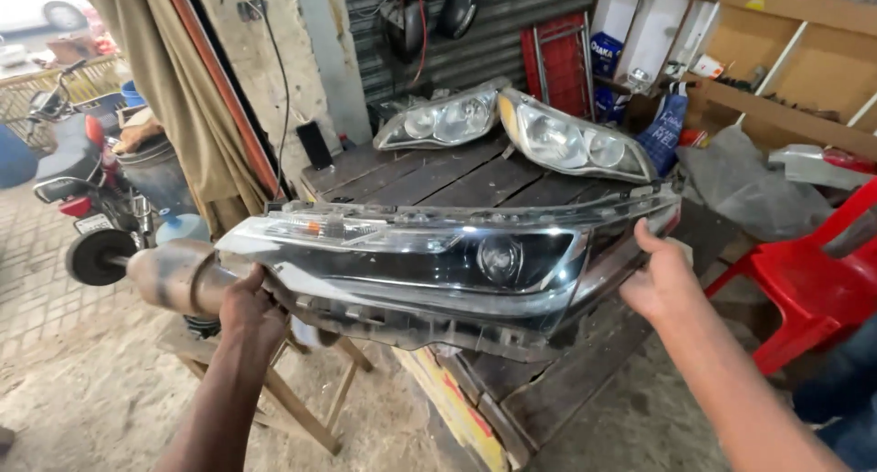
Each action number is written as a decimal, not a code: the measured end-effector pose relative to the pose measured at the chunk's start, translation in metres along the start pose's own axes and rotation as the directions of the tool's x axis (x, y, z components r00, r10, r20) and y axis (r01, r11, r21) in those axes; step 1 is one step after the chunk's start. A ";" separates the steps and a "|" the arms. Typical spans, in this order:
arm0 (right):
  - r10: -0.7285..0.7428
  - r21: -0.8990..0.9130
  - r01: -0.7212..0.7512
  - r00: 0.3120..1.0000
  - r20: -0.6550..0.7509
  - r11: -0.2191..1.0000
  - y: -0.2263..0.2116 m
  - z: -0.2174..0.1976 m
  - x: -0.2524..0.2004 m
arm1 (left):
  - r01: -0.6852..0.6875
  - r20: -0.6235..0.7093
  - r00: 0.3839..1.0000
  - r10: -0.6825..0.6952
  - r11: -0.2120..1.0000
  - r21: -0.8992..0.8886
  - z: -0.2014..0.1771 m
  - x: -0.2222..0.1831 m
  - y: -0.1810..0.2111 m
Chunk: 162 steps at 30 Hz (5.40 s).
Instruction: Cleaning and inspecting a car headlight assembly using a cloth at a workbench in an auto shop.
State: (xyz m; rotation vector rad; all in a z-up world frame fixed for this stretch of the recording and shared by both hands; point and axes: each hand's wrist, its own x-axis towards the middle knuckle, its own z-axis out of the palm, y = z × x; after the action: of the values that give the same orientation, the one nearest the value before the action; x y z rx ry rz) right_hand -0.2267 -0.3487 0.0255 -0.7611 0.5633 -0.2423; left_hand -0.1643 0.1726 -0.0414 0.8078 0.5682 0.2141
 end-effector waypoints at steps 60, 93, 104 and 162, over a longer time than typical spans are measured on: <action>0.186 -0.031 -0.210 0.916 -0.356 0.977 0.051 0.065 0.019 | 0.116 -0.189 0.975 -0.115 0.993 -0.004 0.019 -0.041 0.101; 0.121 -0.043 -0.132 0.972 -0.203 0.990 0.044 0.087 -0.027 | 0.120 -0.016 0.993 -0.121 0.992 -0.027 -0.005 -0.009 0.077; 0.073 -0.028 -0.078 0.986 -0.148 0.997 0.042 0.090 -0.031 | 0.008 0.110 0.994 -0.007 1.000 -0.011 -0.002 -0.001 0.079; 0.099 0.076 -0.093 0.991 -0.087 0.993 -0.020 0.000 0.065 | -0.046 0.107 0.993 0.039 0.997 0.059 0.079 -0.034 0.000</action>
State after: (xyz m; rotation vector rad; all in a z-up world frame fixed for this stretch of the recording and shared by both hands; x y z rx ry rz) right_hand -0.1731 -0.3891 0.0141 -0.6534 0.6723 -0.2078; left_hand -0.1486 0.1100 0.0152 0.8863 0.4597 0.1924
